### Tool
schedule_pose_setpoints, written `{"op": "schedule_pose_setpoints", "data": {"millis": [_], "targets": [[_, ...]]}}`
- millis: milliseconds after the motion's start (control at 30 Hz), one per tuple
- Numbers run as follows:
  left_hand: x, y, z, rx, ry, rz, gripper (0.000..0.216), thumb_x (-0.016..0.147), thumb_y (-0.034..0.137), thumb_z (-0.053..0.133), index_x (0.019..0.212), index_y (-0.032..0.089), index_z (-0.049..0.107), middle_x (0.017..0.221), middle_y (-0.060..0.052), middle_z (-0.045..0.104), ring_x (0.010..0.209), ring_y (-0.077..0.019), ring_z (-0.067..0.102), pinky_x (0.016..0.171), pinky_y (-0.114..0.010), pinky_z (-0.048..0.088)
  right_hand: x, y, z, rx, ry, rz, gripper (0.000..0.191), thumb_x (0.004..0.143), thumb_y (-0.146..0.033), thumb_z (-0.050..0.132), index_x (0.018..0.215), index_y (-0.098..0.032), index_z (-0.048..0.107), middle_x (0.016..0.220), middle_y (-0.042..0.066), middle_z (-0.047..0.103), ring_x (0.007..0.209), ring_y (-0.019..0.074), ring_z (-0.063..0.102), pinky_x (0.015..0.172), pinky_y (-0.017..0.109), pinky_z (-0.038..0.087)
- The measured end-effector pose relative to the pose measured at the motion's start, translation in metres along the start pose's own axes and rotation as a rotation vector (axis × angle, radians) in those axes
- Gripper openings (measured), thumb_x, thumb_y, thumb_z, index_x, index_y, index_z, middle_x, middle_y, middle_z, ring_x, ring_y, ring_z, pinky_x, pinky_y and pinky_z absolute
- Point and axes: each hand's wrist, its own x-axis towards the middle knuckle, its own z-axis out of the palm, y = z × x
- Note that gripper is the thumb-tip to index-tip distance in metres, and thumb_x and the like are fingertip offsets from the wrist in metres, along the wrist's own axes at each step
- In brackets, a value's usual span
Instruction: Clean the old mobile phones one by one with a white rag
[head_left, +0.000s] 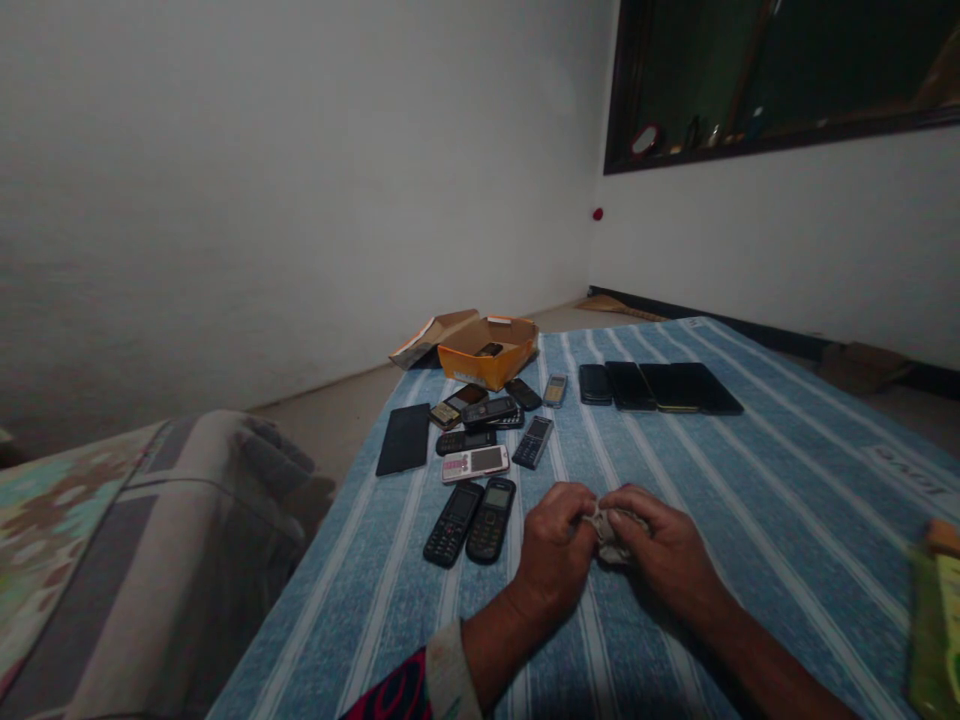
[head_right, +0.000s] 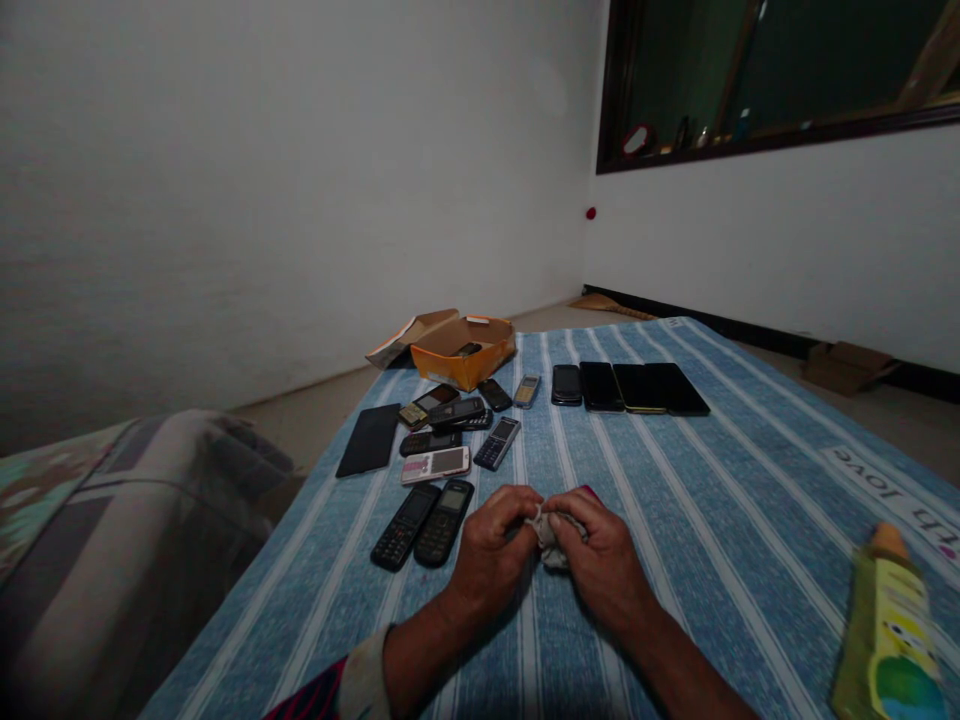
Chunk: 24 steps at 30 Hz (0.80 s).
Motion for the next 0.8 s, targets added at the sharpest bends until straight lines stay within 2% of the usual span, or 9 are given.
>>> {"op": "schedule_pose_setpoints", "data": {"millis": [133,267,467,567,700,800], "targets": [[0.000,0.004,0.000,-0.045,0.005,0.023,0.015,0.070,0.008,0.050,0.073,0.019,0.059,0.084,-0.004,0.065,0.083,-0.0174,0.062,0.078,-0.029,0.049,0.001,0.003,-0.001,-0.033,0.019,-0.070,0.020,0.085,-0.034,0.057,0.082,-0.022,0.072,0.094,0.005,0.065,0.092,0.0213,0.062,0.083,0.036,0.049],[0.000,0.005,0.001,-0.152,0.005,-0.020,0.013,0.070,0.009,0.052,0.072,0.019,0.060,0.086,-0.004,0.066,0.084,-0.0171,0.062,0.077,-0.028,0.049,0.003,0.005,-0.003,-0.033,0.014,-0.040,0.020,0.084,-0.036,0.059,0.082,-0.023,0.074,0.111,0.007,0.064,0.105,0.0238,0.060,0.094,0.040,0.046],[0.001,0.012,0.004,-0.397,0.009,-0.220,0.008,0.065,0.012,0.061,0.070,0.017,0.059,0.088,-0.005,0.063,0.086,-0.0173,0.062,0.076,-0.027,0.050,0.005,0.008,-0.005,0.048,-0.018,0.008,0.017,0.079,-0.032,0.062,0.086,-0.021,0.073,0.095,0.005,0.070,0.091,0.0227,0.065,0.084,0.035,0.050],[0.001,0.015,0.003,-0.505,-0.019,-0.298,0.013,0.064,0.014,0.067,0.073,0.016,0.059,0.087,-0.004,0.062,0.084,-0.0171,0.062,0.076,-0.027,0.051,0.004,0.008,-0.003,0.040,0.051,0.099,0.028,0.073,-0.029,0.066,0.099,-0.020,0.072,0.093,0.004,0.071,0.085,0.0217,0.066,0.081,0.034,0.052],[0.003,0.017,0.000,-0.506,-0.022,-0.347,0.013,0.063,0.017,0.072,0.070,0.015,0.060,0.082,-0.004,0.064,0.080,-0.0171,0.062,0.075,-0.028,0.050,0.003,0.004,-0.002,0.011,0.086,0.150,0.048,0.069,-0.027,0.067,0.116,-0.018,0.067,0.093,0.004,0.072,0.082,0.0214,0.067,0.077,0.035,0.054],[0.005,0.017,-0.002,-0.493,-0.013,-0.348,0.012,0.063,0.020,0.072,0.067,0.015,0.062,0.081,-0.005,0.067,0.079,-0.0174,0.061,0.075,-0.028,0.049,0.004,0.001,-0.005,-0.055,0.062,0.103,0.041,0.069,-0.028,0.068,0.108,-0.018,0.072,0.098,0.006,0.072,0.089,0.0241,0.066,0.083,0.038,0.052]]}}
